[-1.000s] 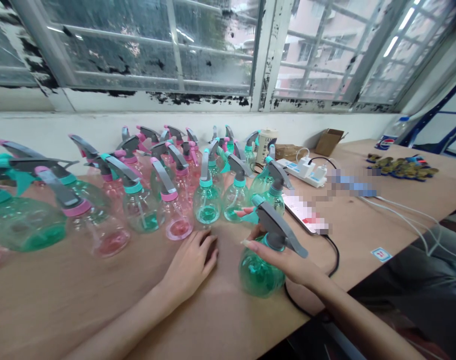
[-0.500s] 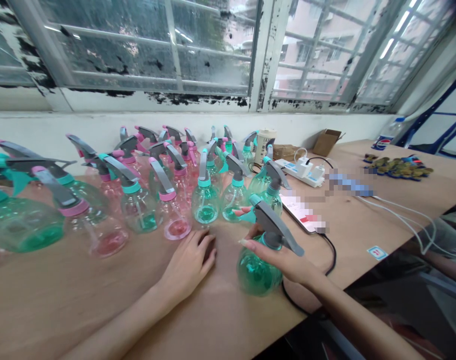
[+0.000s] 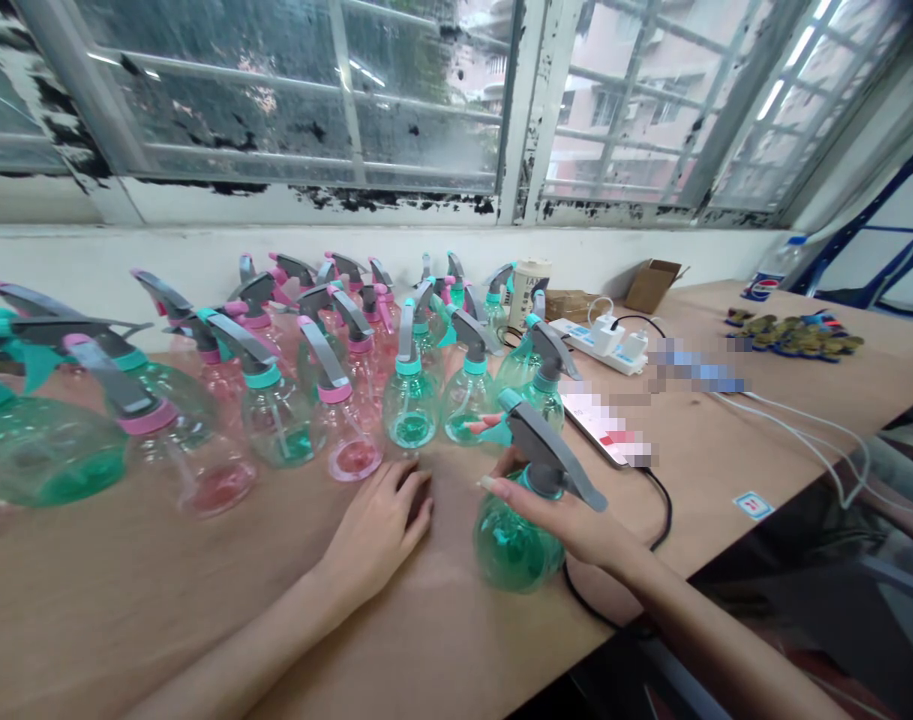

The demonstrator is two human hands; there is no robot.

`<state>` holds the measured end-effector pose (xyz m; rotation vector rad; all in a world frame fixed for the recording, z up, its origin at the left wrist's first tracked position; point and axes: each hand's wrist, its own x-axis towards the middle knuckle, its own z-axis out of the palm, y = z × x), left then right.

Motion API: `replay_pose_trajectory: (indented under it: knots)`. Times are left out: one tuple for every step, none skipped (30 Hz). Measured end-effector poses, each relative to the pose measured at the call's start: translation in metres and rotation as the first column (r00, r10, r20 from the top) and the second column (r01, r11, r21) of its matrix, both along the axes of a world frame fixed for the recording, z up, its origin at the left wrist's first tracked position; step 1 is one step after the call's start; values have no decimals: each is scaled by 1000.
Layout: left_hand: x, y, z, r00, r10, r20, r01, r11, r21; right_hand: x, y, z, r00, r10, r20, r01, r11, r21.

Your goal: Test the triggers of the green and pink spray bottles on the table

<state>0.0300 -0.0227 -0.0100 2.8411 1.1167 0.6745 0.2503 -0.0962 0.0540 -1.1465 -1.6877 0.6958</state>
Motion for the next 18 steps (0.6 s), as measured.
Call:
replay_pose_trajectory:
  knots:
    - [0,0,0,1000,1,-1,-1,1000,3,0,0,0,1000,-3,1,3,1000,-7]
    - [0,0,-1,1000,0,-4,0,1000,6,0,0,1,1000,-6,-3,6,1000,-11]
    - [0,0,-1,1000,-1,-8,1,1000,8,0,-1,1,1000,-6,-13,6,1000,-13]
    - [0,0,-1,1000,-2,-12,2,1000,7,0,-1,2,1000,-2,-30,2,1000,-16]
    - [0,0,-1,1000,-2,-15,2,1000,4,0,-2,4,999,3,-53,-4,1000,-17]
    - [0,0,0,1000,-1,-18,1,1000,0,0,-3,5,997,15,-73,-17,1000,-21]
    - [0,-1,1,1000,0,-20,0,1000,-6,1,-4,6,996,28,-84,-30,999,-28]
    - [0,-1,2,1000,0,-22,0,1000,-13,2,-5,7,996,39,-83,-42,998,-39]
    - [0,-2,3,1000,-3,-24,2,1000,-19,3,-7,7,997,46,-69,-50,997,-56]
    - [0,-2,4,1000,-7,-24,6,1000,-21,3,-10,8,998,48,-47,-51,996,-75]
    - [-1,-2,5,1000,-11,-23,10,1000,-19,4,-12,8,999,41,-25,-43,995,-95]
    - [-1,-2,5,1000,-13,-21,13,1000,-14,5,-15,7,1000,29,-8,-30,993,-115]
    - [-1,-2,5,1000,-14,-17,14,1000,-7,6,-19,7,1000,13,5,-12,991,-132]
    - [-1,-2,5,1000,-13,-13,13,1000,0,8,-22,7,1000,-10,12,12,990,-138]
    - [-1,-1,5,1000,-11,-12,11,1000,5,12,-26,8,999,-42,14,44,991,-130]
    - [-2,-1,4,1000,-9,-12,9,1000,6,17,-30,10,997,-82,8,82,990,-111]
    - [-2,-1,4,1000,-9,-13,9,1000,4,24,-34,14,991,-134,-16,133,988,-83]
    - [-3,0,3,1000,-11,-14,11,1000,2,33,-37,19,978,-197,-62,194,980,-53]
